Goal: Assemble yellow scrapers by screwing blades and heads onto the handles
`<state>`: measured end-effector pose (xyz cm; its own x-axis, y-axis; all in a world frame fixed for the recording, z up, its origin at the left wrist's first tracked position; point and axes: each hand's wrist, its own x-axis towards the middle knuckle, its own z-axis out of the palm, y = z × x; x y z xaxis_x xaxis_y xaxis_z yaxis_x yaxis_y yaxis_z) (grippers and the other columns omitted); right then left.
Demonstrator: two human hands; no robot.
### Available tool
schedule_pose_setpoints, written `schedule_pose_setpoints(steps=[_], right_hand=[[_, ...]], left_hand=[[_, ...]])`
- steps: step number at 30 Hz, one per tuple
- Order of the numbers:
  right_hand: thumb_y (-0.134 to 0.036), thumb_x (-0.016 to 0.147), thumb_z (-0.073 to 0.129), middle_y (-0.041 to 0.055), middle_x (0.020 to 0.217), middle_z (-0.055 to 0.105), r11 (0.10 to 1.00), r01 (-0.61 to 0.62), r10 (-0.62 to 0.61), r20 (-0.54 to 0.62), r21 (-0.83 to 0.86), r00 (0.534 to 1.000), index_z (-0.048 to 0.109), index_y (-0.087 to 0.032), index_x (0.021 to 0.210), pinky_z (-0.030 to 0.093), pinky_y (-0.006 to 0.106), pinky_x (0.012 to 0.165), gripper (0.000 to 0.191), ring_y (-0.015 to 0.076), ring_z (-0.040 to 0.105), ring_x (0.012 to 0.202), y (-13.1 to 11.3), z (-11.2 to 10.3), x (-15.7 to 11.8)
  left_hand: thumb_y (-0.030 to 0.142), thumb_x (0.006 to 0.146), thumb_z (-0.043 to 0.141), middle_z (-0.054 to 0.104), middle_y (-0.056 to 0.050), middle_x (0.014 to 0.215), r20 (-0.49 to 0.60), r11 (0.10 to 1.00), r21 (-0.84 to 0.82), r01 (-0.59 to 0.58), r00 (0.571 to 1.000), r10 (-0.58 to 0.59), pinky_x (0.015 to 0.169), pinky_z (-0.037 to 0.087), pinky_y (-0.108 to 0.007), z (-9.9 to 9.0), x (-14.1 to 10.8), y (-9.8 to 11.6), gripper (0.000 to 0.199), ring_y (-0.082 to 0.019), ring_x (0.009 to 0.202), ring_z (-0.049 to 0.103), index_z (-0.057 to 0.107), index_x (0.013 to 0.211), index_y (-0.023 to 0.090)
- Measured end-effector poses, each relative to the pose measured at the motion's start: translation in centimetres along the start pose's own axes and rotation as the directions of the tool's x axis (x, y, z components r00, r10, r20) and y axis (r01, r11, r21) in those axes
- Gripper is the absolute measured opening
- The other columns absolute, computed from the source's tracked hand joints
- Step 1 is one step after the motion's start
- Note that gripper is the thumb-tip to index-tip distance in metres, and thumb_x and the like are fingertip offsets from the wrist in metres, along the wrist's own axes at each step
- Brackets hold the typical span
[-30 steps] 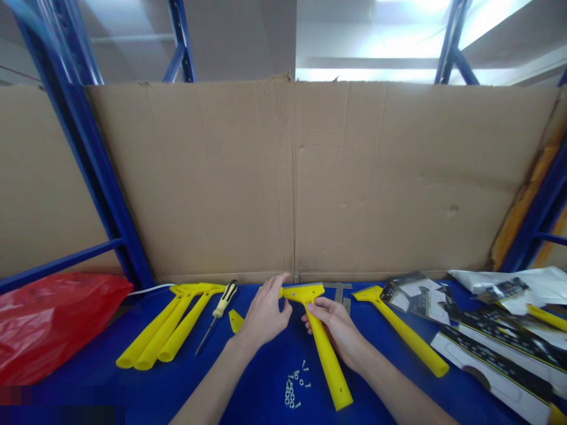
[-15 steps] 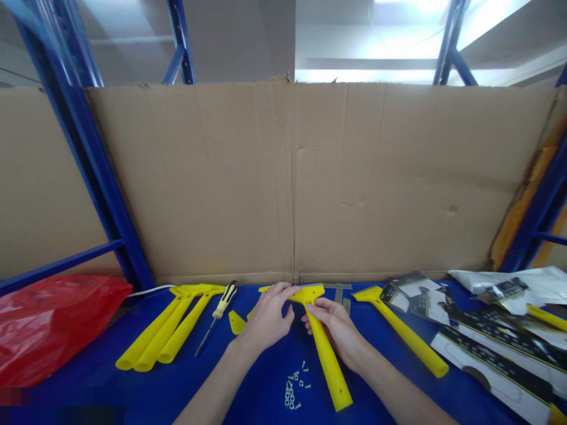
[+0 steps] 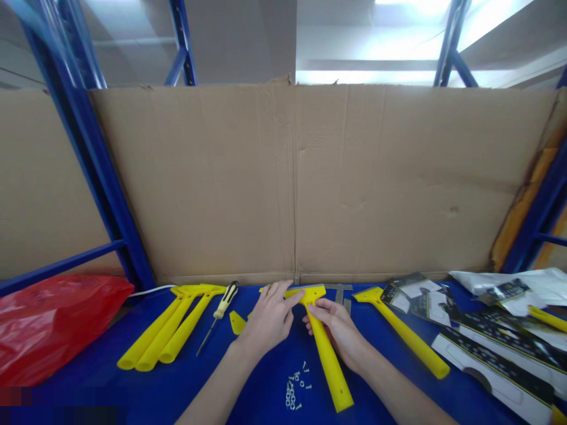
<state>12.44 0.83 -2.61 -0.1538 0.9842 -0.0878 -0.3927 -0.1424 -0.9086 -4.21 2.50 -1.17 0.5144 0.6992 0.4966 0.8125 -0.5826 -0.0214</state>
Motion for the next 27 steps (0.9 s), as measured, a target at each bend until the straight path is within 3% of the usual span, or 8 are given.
schedule_pose_setpoints(steps=[7, 12, 20, 27], right_hand=[[-0.031, 0.056, 0.079, 0.0016, 0.061, 0.066, 1.0, 0.012, -0.012, 0.026, -0.008, 1.0, 0.058, -0.015, 0.076, 0.045, 0.025, 0.054, 0.033, 0.014, 0.06, 0.055, -0.1, 0.0, -0.1], [-0.034, 0.056, 0.079, 0.0029, 0.06, 0.066, 1.0, 0.024, -0.024, 0.034, -0.02, 0.999, 0.061, -0.014, 0.074, 0.044, 0.024, 0.053, 0.033, 0.0142, 0.06, 0.055, -0.1, 0.0, 0.0], [-0.038, 0.054, 0.081, 0.0022, 0.057, 0.065, 1.0, 0.018, -0.017, 0.037, -0.023, 0.999, 0.062, -0.014, 0.072, 0.043, 0.024, 0.053, 0.035, 0.0132, 0.058, 0.053, -0.2, 0.0, -0.2], [-0.043, 0.053, 0.08, 0.0015, 0.056, 0.065, 1.0, 0.007, -0.006, 0.049, -0.03, 0.999, 0.062, -0.013, 0.071, 0.043, 0.024, 0.053, 0.039, 0.0112, 0.056, 0.048, -0.3, -0.1, 0.1]], left_hand=[[0.013, 0.088, 0.042, 0.056, -0.013, 0.121, -0.063, 0.973, 0.192, -0.13, 0.988, 0.144, 0.095, 0.038, -0.045, -0.2, 0.2, 0.3, 0.035, -0.025, 0.11, 0.05, 0.058, 0.118, 0.02], [0.008, 0.087, 0.039, 0.061, -0.011, 0.105, -0.009, 0.934, 0.305, -0.187, 0.98, 0.2, 0.094, 0.037, -0.044, -0.2, 0.3, 0.8, 0.036, -0.024, 0.1, 0.053, 0.055, 0.119, 0.013], [0.006, 0.088, 0.036, 0.061, -0.01, 0.102, 0.045, 0.879, 0.401, -0.259, 0.964, 0.263, 0.098, 0.032, -0.044, -0.2, 0.2, 1.6, 0.035, -0.023, 0.095, 0.054, 0.051, 0.119, 0.01], [0.006, 0.089, 0.034, 0.063, -0.011, 0.097, 0.023, 0.877, 0.381, -0.293, 0.951, 0.308, 0.096, 0.033, -0.044, 0.1, 0.1, 1.7, 0.034, -0.024, 0.093, 0.056, 0.051, 0.118, 0.008]])
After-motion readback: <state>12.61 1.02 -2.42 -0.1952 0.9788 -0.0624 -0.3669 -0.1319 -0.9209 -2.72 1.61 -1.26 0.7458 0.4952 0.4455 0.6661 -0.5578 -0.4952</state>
